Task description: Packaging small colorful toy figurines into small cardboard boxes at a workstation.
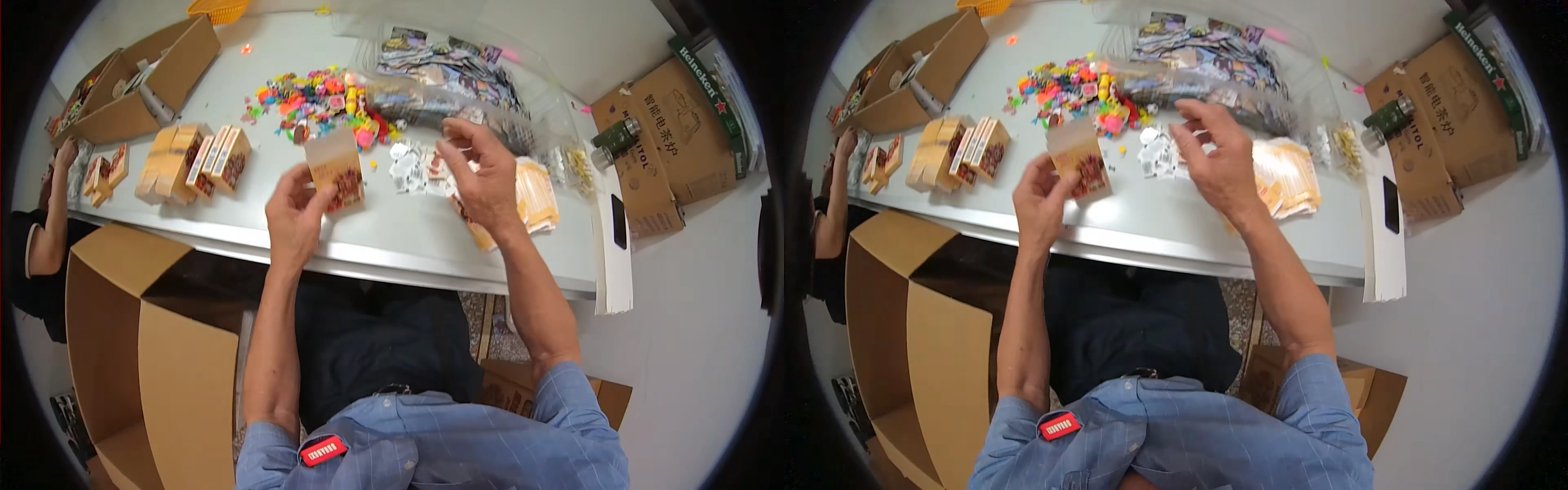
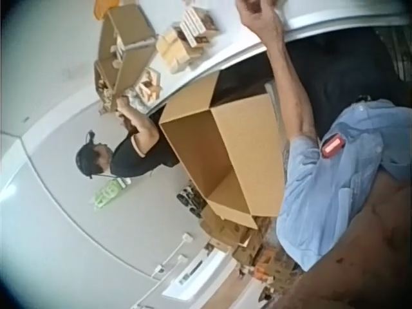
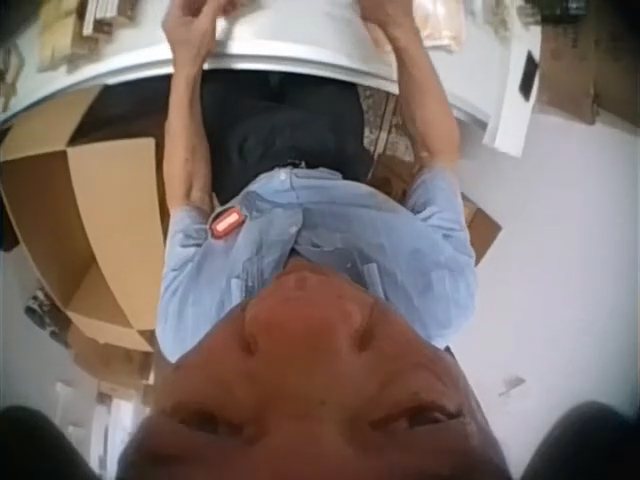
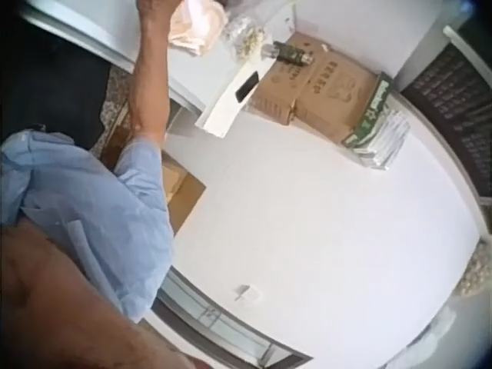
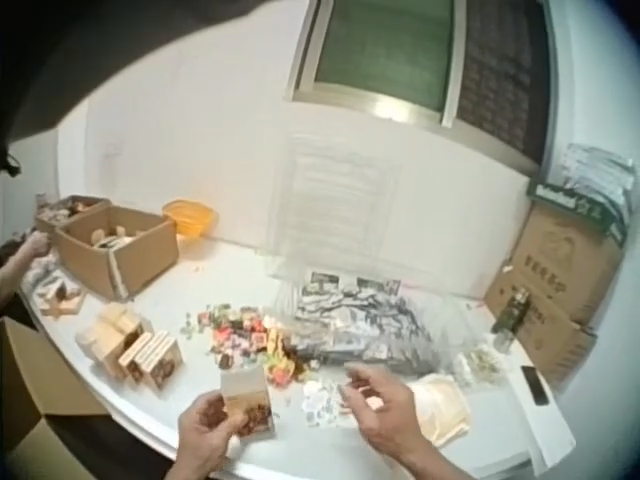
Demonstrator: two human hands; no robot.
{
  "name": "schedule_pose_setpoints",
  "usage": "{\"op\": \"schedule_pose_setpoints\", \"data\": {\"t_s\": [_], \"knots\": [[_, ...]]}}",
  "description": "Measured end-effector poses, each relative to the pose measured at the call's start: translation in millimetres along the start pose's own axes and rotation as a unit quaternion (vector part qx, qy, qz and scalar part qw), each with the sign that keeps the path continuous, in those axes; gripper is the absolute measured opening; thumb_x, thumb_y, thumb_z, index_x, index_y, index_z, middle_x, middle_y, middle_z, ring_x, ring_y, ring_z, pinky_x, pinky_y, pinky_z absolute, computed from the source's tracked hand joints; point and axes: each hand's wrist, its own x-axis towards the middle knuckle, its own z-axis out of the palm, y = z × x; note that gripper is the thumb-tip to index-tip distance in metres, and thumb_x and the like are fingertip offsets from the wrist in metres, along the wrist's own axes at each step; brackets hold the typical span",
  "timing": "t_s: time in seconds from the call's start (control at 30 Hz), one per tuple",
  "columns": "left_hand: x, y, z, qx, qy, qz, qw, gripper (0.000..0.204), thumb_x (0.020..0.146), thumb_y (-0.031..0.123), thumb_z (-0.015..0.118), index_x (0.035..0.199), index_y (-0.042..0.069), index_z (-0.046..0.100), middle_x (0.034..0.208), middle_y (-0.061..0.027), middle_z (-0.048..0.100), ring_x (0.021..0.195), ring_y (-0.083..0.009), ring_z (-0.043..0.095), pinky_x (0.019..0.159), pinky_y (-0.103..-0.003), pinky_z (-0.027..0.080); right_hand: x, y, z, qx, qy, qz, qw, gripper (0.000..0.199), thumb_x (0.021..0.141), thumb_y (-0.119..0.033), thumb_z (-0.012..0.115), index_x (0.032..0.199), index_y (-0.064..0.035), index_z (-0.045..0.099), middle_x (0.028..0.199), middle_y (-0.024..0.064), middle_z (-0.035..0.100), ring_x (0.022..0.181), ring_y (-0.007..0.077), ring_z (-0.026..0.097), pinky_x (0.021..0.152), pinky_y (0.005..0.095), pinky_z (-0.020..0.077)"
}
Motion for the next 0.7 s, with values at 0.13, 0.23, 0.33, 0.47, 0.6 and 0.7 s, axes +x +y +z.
{"op": "schedule_pose_setpoints", "data": {"t_s": [0.13, 0.23, 0.33, 0.47, 0.6, 0.7], "knots": [[-5.1, -2.6, 3.7, 0.002, -0.060, -0.045, 0.997, 0.037, 0.090, -0.004, 0.070, 0.124, -0.006, 0.057, 0.109, -0.0149, 0.071, 0.098, -0.0189, 0.069, 0.084, -0.031, 0.060, 74.1, 21.6, -32.0, -0.082, 0.040, -0.026, 0.995, 0.027, 0.094, -0.011, 0.070, 0.118, 0.0000, 0.068, 0.105, 0.0071, 0.070, 0.089, 0.0117, 0.065, 0.081, 0.0273, 0.0534], [-2.1, 2.6, 2.8, 0.002, -0.064, -0.061, 0.996, 0.036, 0.089, -0.005, 0.070, 0.123, -0.006, 0.057, 0.108, -0.0146, 0.071, 0.098, -0.0190, 0.070, 0.083, -0.031, 0.060, 138.3, 57.0, -42.3, -0.114, 0.014, -0.039, 0.993, 0.031, 0.091, -0.012, 0.071, 0.119, 0.0011, 0.068, 0.105, 0.0090, 0.071, 0.088, 0.0152, 0.065, 0.081, 0.0302, 0.0531], [0.1, -3.3, 8.5, 0.028, -0.067, -0.051, 0.996, 0.039, 0.088, -0.002, 0.073, 0.124, -0.005, 0.058, 0.105, -0.0138, 0.072, 0.095, -0.0187, 0.071, 0.082, -0.031, 0.060, 188.0, 122.8, -49.0, -0.249, -0.183, -0.042, 0.950, 0.048, 0.082, -0.014, 0.074, 0.128, -0.0013, 0.064, 0.118, 0.0158, 0.069, 0.099, 0.0261, 0.065, 0.090, 0.0372, 0.0519], [-2.0, -5.9, 1.9, 0.026, -0.055, -0.058, 0.996, 0.041, 0.087, 0.002, 0.075, 0.125, -0.004, 0.059, 0.105, -0.0135, 0.073, 0.095, -0.0185, 0.071, 0.085, -0.032, 0.058, 211.6, 133.9, -20.2, -0.292, -0.339, 0.041, 0.893, 0.071, 0.080, -0.018, 0.079, 0.144, -0.0043, 0.052, 0.124, 0.0168, 0.067, 0.103, 0.0245, 0.064, 0.094, 0.0357, 0.0506], [-0.6, -3.5, 1.0, 0.063, -0.077, -0.050, 0.994, 0.043, 0.089, 0.001, 0.074, 0.127, -0.006, 0.056, 0.109, -0.0163, 0.071, 0.099, -0.0210, 0.071, 0.086, -0.033, 0.061, 215.9, 143.3, -17.9, -0.229, -0.328, 0.086, 0.912, 0.075, 0.074, -0.020, 0.085, 0.141, -0.0030, 0.056, 0.120, 0.0142, 0.065, 0.102, 0.0230, 0.060, 0.088, 0.0351, 0.0493], [-1.3, -1.1, -0.5, 0.060, -0.070, -0.058, 0.994, 0.043, 0.089, 0.001, 0.074, 0.127, -0.006, 0.056, 0.109, -0.0162, 0.072, 0.098, -0.0210, 0.071, 0.086, -0.033, 0.061, 213.6, 135.5, -16.5, -0.260, -0.288, 0.081, 0.918, 0.070, 0.070, -0.023, 0.088, 0.133, -0.0028, 0.064, 0.117, 0.0199, 0.069, 0.104, 0.0289, 0.067, 0.091, 0.0369, 0.0530]]}}
